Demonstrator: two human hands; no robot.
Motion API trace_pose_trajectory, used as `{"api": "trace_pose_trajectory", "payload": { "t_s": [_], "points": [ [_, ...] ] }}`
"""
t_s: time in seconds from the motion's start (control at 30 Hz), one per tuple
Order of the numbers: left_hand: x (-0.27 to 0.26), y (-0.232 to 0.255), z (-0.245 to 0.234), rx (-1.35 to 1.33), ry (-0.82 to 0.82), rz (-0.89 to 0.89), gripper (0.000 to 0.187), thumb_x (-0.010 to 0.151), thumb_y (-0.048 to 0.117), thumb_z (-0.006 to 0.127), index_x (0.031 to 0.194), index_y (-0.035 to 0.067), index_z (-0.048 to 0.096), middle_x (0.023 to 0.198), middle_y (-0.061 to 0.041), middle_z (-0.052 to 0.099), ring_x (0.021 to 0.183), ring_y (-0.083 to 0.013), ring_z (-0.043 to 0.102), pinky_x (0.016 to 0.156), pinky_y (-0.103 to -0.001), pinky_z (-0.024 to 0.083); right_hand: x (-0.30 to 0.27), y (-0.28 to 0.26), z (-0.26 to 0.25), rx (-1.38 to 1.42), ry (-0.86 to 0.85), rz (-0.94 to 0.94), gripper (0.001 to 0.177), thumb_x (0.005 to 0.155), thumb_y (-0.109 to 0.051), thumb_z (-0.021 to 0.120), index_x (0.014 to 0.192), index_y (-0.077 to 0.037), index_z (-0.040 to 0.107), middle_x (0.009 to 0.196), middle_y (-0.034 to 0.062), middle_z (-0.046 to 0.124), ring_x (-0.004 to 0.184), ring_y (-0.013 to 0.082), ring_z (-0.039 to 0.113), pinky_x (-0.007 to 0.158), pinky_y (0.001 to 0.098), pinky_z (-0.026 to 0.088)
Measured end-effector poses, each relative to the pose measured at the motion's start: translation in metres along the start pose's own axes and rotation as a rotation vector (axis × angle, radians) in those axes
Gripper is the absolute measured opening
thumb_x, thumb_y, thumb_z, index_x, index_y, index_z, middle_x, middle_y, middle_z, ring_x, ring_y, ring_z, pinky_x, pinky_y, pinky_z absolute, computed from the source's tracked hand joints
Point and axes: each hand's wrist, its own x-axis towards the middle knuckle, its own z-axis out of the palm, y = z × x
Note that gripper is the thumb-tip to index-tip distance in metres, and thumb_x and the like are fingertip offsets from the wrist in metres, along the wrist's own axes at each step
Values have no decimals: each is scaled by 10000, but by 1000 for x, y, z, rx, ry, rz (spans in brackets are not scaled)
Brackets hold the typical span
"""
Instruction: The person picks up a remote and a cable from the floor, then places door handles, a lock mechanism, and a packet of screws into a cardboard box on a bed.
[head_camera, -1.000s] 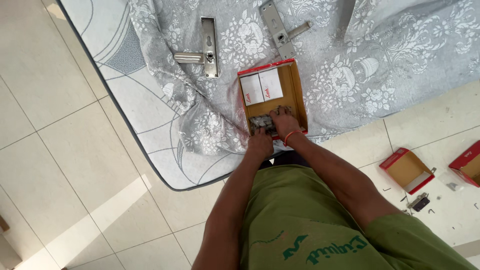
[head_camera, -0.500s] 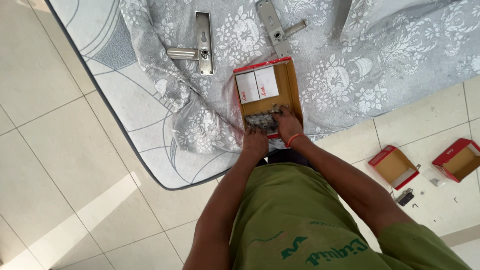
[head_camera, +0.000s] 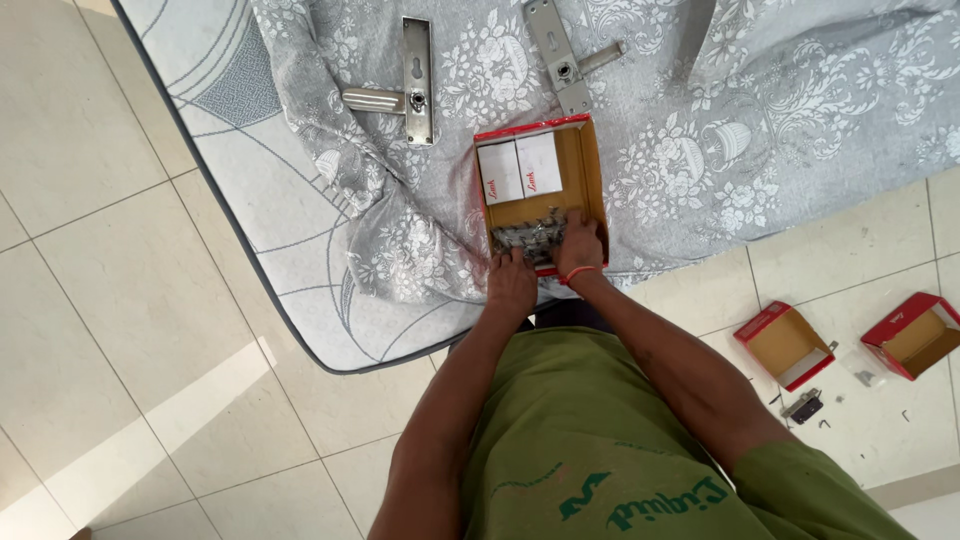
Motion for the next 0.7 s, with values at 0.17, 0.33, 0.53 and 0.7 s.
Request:
{"api": "trace_pose_trajectory", "payload": {
  "t_s": [0.17,0.33,0.53,0.7],
  "points": [
    [5,-1,6,40,-64,21,337,956,172,551,1207,-14,678,1147,-166,647,1095,-321,641,1022,-449,441,11,9,13,43,68,51,613,742,-138,813,1274,-174,511,1177,270,574,1008,487,642,868,535,541],
    [1,2,0,-23,-27,15,258,923,152,580,1129,53,700,1119,-163,683,1062,-327,674,990,-454,473,5,8,8,99,97,41,590,729,-154,827,1242,-180,538,1133,248,618,1011,465,647,875,531,539],
    [3,0,-4,-30,-128,-24,287,922,185,582,1154,63,700,1163,-167,682,1125,-305,651,1070,-434,413,-1,27,6,111,69,-81,601,734,-154,827,1247,-83,521,1144,282,610,1025,489,629,879,550,526],
    [8,1,-3,-58,-234,-58,354,930,217,551,1219,59,679,1211,-156,689,1194,-244,625,1165,-428,307,-2,33,7,23,1,-149,507,787,-137,775,1234,-71,545,1187,282,604,1060,479,635,919,539,534]
  ]
}}
